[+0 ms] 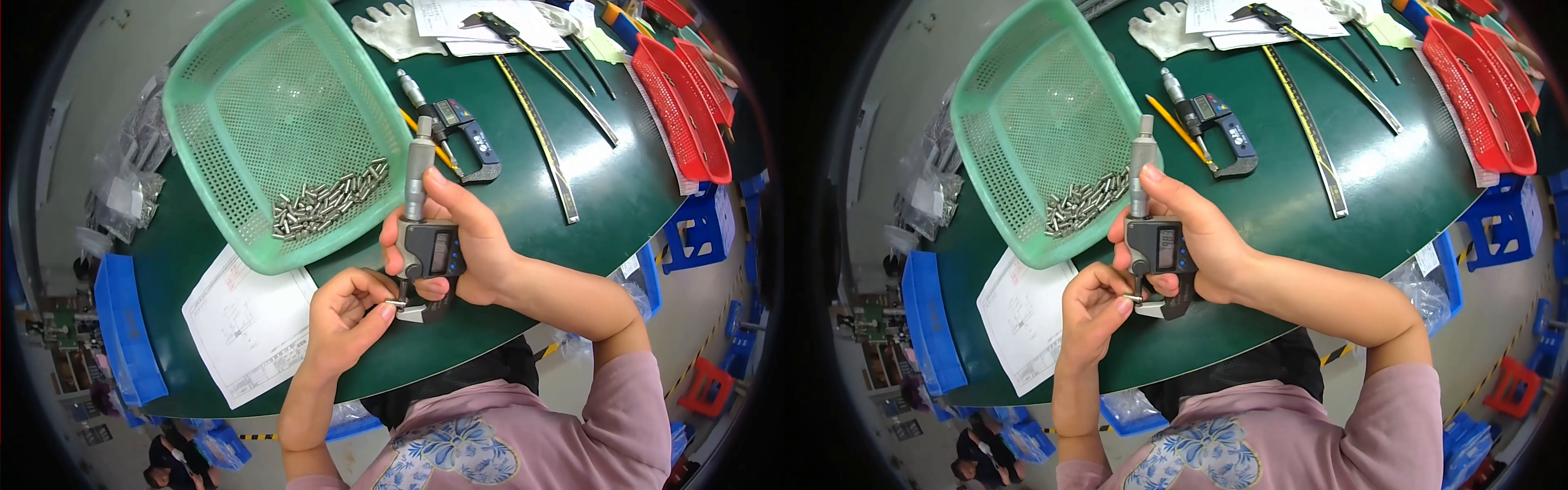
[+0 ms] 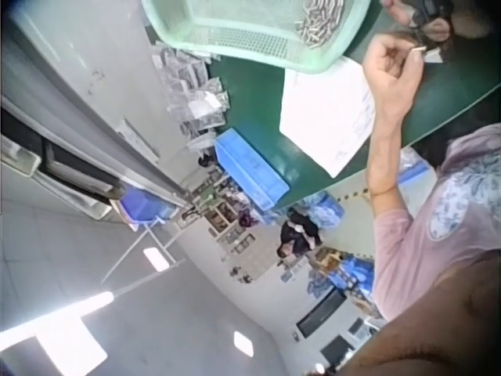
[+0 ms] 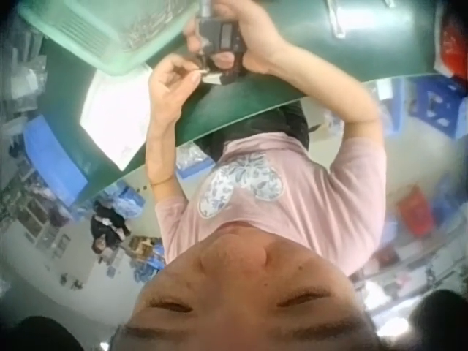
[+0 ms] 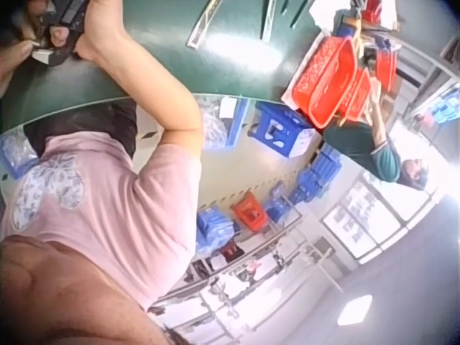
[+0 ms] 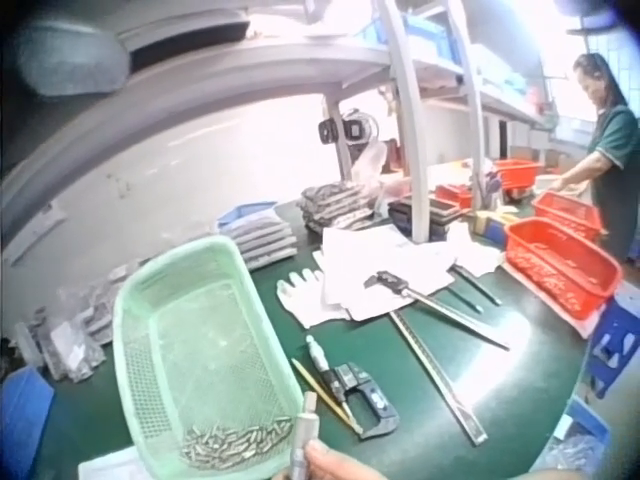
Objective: Measuring the diameter of metal screws using a digital micrometer at a quality control workbench.
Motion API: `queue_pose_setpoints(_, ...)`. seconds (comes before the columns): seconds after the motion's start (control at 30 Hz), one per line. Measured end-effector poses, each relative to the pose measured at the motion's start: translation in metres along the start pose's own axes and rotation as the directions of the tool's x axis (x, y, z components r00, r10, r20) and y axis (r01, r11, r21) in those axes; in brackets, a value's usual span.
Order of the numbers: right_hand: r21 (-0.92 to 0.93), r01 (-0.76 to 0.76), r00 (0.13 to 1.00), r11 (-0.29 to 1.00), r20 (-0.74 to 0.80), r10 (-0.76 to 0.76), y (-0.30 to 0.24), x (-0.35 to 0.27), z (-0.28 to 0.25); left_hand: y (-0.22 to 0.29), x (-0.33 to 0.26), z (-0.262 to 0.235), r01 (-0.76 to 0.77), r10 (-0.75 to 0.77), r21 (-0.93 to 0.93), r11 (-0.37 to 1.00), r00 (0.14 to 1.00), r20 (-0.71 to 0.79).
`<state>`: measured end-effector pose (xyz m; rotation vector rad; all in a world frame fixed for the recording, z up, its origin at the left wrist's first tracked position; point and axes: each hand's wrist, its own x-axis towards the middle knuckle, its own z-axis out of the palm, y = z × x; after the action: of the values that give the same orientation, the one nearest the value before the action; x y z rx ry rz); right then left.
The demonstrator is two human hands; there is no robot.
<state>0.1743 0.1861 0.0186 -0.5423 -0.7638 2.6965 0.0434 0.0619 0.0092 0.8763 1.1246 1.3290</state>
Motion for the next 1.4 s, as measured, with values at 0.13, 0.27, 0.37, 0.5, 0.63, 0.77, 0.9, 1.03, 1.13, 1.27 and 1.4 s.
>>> queue_pose_setpoints(0.13,0.008,-0.008,1.0,1.0,0.015,0.007,-0.002,-0.002,-0.001,0.0,0.001,0.0,0.022,-0.022,-0.013,1.0,1.0,0.011)
queue_pose_setpoints(0.27,0.003,-0.003,1.0,1.0,0.027,0.003,0.003,0.002,0.001,0.002,-0.002,-0.002,0.001,-0.001,0.007,1.0,1.0,-0.01)
queue_pose_setpoints(0.37,0.064,-0.006,1.0,0.998,-0.007,0.007,0.001,0.0,-0.003,0.015,0.001,-0.008,-0.136,0.148,0.242,0.961,0.988,-0.036)
queue_pose_setpoints(0.5,0.059,0.001,1.0,0.998,-0.024,0.0,-0.002,-0.002,-0.002,0.048,0.021,-0.034,-0.177,0.571,0.917,0.356,0.819,-0.063)
queue_pose_setpoints(0.63,0.022,0.015,1.0,1.0,-0.022,-0.014,0.0,0.0,-0.001,0.062,0.047,-0.054,0.002,0.589,0.994,-0.106,0.806,0.061)
queue_pose_setpoints(0.77,0.004,0.034,0.999,0.999,-0.027,-0.034,0.001,0.0,0.001,0.057,0.072,-0.058,-0.068,0.468,0.986,-0.154,0.874,0.133)
queue_pose_setpoints(0.9,0.008,0.031,0.999,0.999,-0.032,-0.031,0.001,-0.001,0.0,0.055,0.084,-0.061,-0.103,0.356,0.979,-0.177,0.921,0.161)
queue_pose_setpoints(1.03,0.009,0.034,0.999,0.999,-0.017,-0.034,0.001,-0.003,0.003,0.055,0.082,-0.063,-0.063,0.38,0.982,-0.176,0.916,0.127)
queue_pose_setpoints(1.13,0.034,0.066,0.998,0.997,-0.023,-0.065,0.0,-0.002,-0.002,0.047,0.068,-0.039,-0.059,0.385,0.889,0.455,0.913,-0.136)
queue_pose_setpoints(1.27,0.129,0.124,0.992,0.984,-0.011,-0.123,-0.003,-0.003,-0.001,0.03,0.021,0.005,-0.132,0.181,0.278,0.951,0.971,-0.158)
queue_pose_setpoints(1.4,0.106,0.143,0.99,0.984,-0.029,-0.14,-0.005,-0.002,0.0,0.016,0.008,0.009,-0.117,0.137,0.174,0.978,0.984,-0.11)
